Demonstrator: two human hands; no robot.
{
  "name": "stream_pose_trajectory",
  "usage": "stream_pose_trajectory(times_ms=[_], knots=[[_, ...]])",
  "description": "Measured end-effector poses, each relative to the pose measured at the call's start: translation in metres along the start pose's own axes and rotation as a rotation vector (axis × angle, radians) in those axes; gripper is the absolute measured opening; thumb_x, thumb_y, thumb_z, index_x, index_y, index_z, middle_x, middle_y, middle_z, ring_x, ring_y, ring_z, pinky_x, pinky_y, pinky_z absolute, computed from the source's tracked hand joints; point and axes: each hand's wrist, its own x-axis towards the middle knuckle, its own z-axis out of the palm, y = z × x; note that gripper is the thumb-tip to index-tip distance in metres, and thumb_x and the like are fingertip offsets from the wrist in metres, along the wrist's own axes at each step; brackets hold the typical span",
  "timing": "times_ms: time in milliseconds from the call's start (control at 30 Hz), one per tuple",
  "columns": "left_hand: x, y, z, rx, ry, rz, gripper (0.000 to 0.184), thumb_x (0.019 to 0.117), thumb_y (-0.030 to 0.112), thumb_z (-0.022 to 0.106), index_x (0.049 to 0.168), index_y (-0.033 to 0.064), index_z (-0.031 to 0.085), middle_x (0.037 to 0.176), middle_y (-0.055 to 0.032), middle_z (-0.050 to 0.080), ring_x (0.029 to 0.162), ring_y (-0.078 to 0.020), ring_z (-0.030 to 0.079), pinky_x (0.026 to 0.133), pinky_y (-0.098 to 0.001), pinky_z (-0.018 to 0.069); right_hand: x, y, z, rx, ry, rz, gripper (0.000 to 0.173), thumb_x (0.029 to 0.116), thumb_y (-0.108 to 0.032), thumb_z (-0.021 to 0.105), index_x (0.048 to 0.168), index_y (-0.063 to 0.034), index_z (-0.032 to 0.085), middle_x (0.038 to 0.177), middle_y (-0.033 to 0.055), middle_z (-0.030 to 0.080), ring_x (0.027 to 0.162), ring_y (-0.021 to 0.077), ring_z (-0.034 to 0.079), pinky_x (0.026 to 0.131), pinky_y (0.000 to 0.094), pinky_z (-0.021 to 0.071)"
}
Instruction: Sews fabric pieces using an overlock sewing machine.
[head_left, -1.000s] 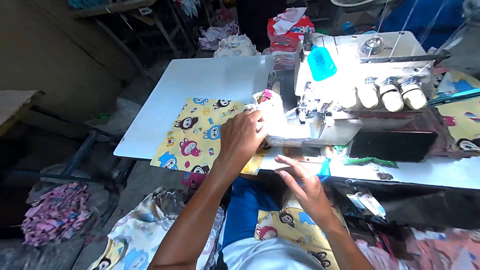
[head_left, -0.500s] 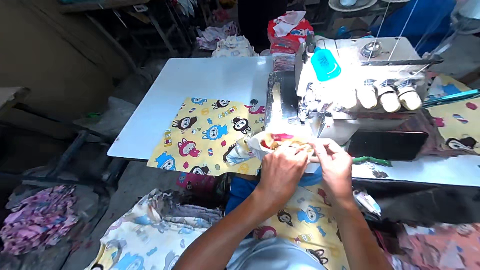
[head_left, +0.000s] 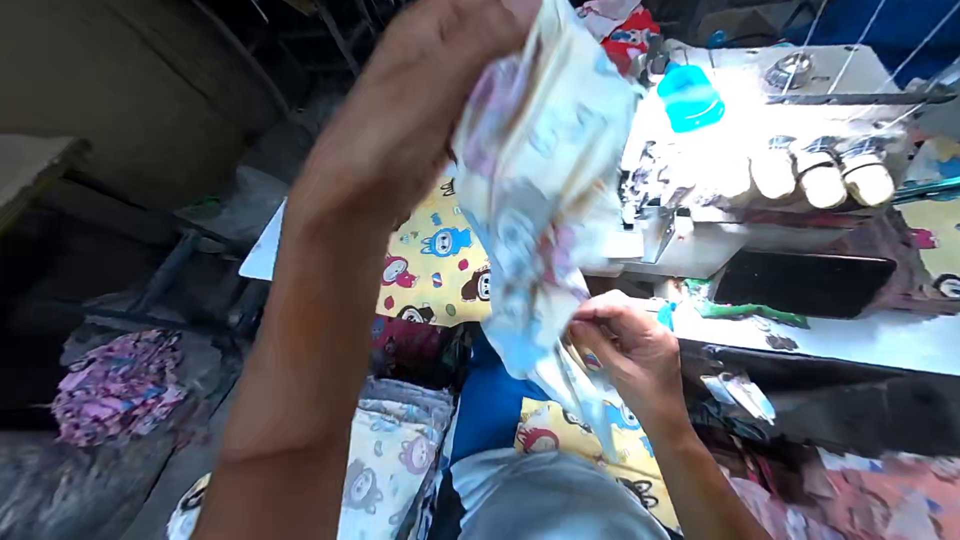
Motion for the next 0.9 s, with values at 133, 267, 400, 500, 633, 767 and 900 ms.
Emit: stream_pose_trajectory(times_ms=[133, 267, 400, 500, 633, 767, 900], knots=[[0.014, -0.054, -0.045, 0.558, 0.201, -0.11, 0.022, 0.1078, 0.019, 0.05, 0.12, 0.005, 0.061, 0.106, -0.0015, 0.065, 0.096, -0.0054, 0.063, 0.085, -0.0264, 0.0538, 0.004, 0.016, 0.008, -0.097, 0.006, 0.12, 0.013, 0.0981, -0.01, 0.065, 0.107, -0.0034, 0.072, 0.094, 0.0032, 0.07, 0.079, 0.008, 0.068, 0.074, 0.0232, 0.0605], [-0.036, -0.101, -0.055, 0.778, 0.168, -0.208, 0.038, 0.1056, 0.017, 0.053, 0.142, 0.0034, 0.053, 0.145, -0.0205, 0.053, 0.133, -0.0337, 0.054, 0.106, -0.0513, 0.0476, -0.015, 0.042, -0.002, -0.296, -0.062, 0.164, 0.02, 0.1015, -0.015, 0.06, 0.108, -0.0008, 0.073, 0.095, 0.006, 0.07, 0.079, 0.0057, 0.067, 0.073, 0.0201, 0.0581], [-0.109, -0.124, -0.024, 0.754, 0.203, -0.193, 0.023, 0.1033, 0.011, 0.057, 0.12, -0.0004, 0.068, 0.12, -0.0195, 0.065, 0.1, -0.0288, 0.067, 0.086, -0.0457, 0.0565, -0.024, 0.045, -0.009, -0.355, -0.124, 0.188, 0.02, 0.1018, -0.013, 0.059, 0.107, 0.0009, 0.072, 0.094, 0.0052, 0.072, 0.078, 0.0033, 0.067, 0.072, 0.0172, 0.0574], [-0.144, -0.143, 0.012, 0.759, 0.198, -0.147, 0.019, 0.1004, 0.013, 0.063, 0.115, 0.0033, 0.071, 0.112, -0.0144, 0.068, 0.091, -0.0254, 0.069, 0.078, -0.0433, 0.0582, -0.017, 0.049, -0.001, -0.404, -0.176, 0.162, 0.021, 0.1028, -0.015, 0.058, 0.108, -0.0007, 0.073, 0.093, 0.0046, 0.072, 0.079, 0.0037, 0.067, 0.073, 0.0172, 0.0566], [-0.151, -0.172, 0.039, 0.861, 0.247, -0.158, 0.035, 0.0943, 0.031, 0.073, 0.118, 0.0054, 0.072, 0.107, -0.0133, 0.069, 0.084, -0.0274, 0.068, 0.069, -0.0452, 0.0562, -0.009, 0.053, 0.022, -0.383, -0.221, 0.146, 0.02, 0.1019, -0.015, 0.06, 0.108, -0.0013, 0.073, 0.093, 0.006, 0.072, 0.078, 0.0061, 0.068, 0.073, 0.0199, 0.0573], [-0.149, -0.173, 0.036, 0.799, 0.322, -0.273, 0.021, 0.0998, 0.021, 0.067, 0.104, 0.0016, 0.071, 0.103, -0.0157, 0.069, 0.083, -0.0293, 0.068, 0.074, -0.0474, 0.0569, -0.013, 0.054, 0.03, -0.301, -0.224, 0.161, 0.019, 0.1022, -0.014, 0.06, 0.107, -0.0007, 0.073, 0.092, 0.0059, 0.07, 0.077, 0.0046, 0.066, 0.072, 0.0178, 0.0564], [-0.147, -0.147, 0.048, 0.515, 0.306, -0.274, 0.019, 0.1018, 0.017, 0.063, 0.109, 0.0003, 0.066, 0.091, -0.0118, 0.069, 0.078, -0.0197, 0.069, 0.072, -0.0385, 0.059, -0.012, 0.048, 0.027, 0.079, -0.172, 0.346, 0.027, 0.1071, -0.016, 0.049, 0.117, 0.0028, 0.067, 0.101, 0.0058, 0.073, 0.087, 0.0106, 0.072, 0.082, 0.0268, 0.0612]])
